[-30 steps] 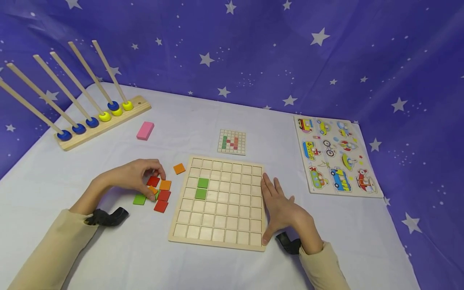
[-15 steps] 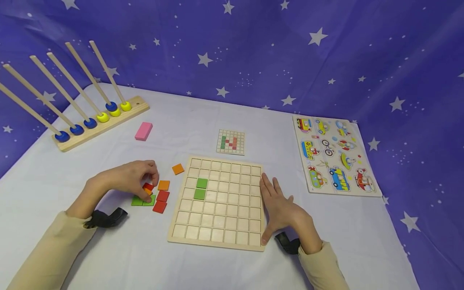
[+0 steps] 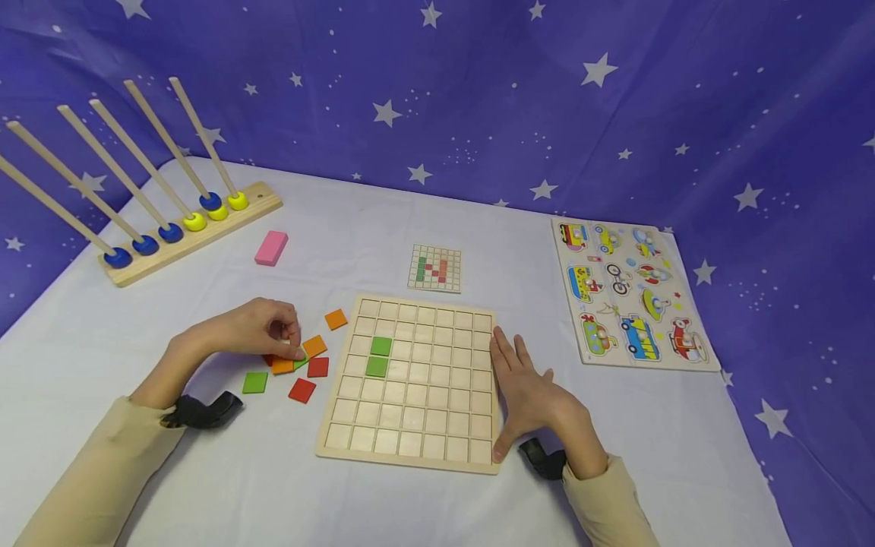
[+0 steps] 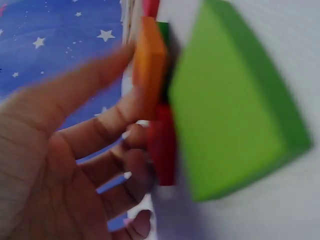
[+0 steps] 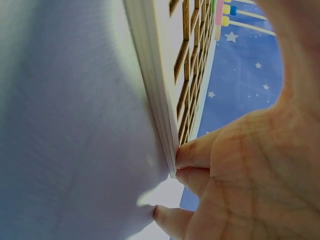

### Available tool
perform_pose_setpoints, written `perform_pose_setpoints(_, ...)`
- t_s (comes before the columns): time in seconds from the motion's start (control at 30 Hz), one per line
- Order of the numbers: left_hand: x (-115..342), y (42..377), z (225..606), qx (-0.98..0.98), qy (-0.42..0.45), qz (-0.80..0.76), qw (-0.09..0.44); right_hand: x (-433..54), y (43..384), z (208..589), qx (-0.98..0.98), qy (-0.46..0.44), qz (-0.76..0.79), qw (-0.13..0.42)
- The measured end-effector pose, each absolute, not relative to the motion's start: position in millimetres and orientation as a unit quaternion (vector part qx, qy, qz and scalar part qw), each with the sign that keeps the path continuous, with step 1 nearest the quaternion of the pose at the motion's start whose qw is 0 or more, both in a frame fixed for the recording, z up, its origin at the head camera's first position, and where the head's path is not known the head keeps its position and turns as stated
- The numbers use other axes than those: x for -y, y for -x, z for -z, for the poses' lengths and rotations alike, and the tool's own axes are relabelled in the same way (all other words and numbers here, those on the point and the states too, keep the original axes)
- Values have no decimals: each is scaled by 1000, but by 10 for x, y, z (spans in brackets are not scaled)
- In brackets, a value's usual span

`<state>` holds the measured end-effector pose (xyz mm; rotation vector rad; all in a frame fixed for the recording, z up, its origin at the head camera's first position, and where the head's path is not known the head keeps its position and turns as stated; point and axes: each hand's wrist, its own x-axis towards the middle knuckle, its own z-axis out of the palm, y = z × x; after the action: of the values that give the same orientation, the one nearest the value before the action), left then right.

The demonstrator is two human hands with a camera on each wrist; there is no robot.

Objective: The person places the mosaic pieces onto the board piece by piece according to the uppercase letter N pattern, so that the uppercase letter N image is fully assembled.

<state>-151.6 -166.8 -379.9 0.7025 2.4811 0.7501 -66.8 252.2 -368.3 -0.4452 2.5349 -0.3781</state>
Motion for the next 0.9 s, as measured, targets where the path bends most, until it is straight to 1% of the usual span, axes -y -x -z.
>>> perform_pose_setpoints(0.17, 1609, 1437, 3702, -904, -255, -243, 242, -2529, 664, 3690, -939, 165, 142, 268)
perform_pose_setpoints(0.27, 1570, 1408, 3667, -905, -261, -232, 241, -2530, 664, 3691, -938, 166, 142, 268)
perform_pose_setpoints(0.37, 1548, 1415, 3670, -907, -267, -226, 235, -2531, 665, 3691, -938, 168, 141, 268)
perform_pose_setpoints(0.47, 1550, 1448, 3703, -912, -264, -231, 213, -2528, 667, 3695, -938, 167, 139, 269)
perform_pose_setpoints(0.63, 1590, 1526, 3788, -921, -244, -268, 146, -2523, 673, 3703, -939, 164, 137, 271)
perform_pose_setpoints(0.77, 1626, 1573, 3859, -935, -210, -280, 62, -2526, 677, 3707, -940, 157, 135, 273)
perform_pose_setpoints(0.83, 1627, 1579, 3881, -936, -200, -288, 30, -2526, 676, 3705, -940, 155, 135, 272)
perform_pose_setpoints(0.9, 1592, 1567, 3890, -930, -202, -308, 21, -2524, 676, 3705, -940, 155, 137, 271)
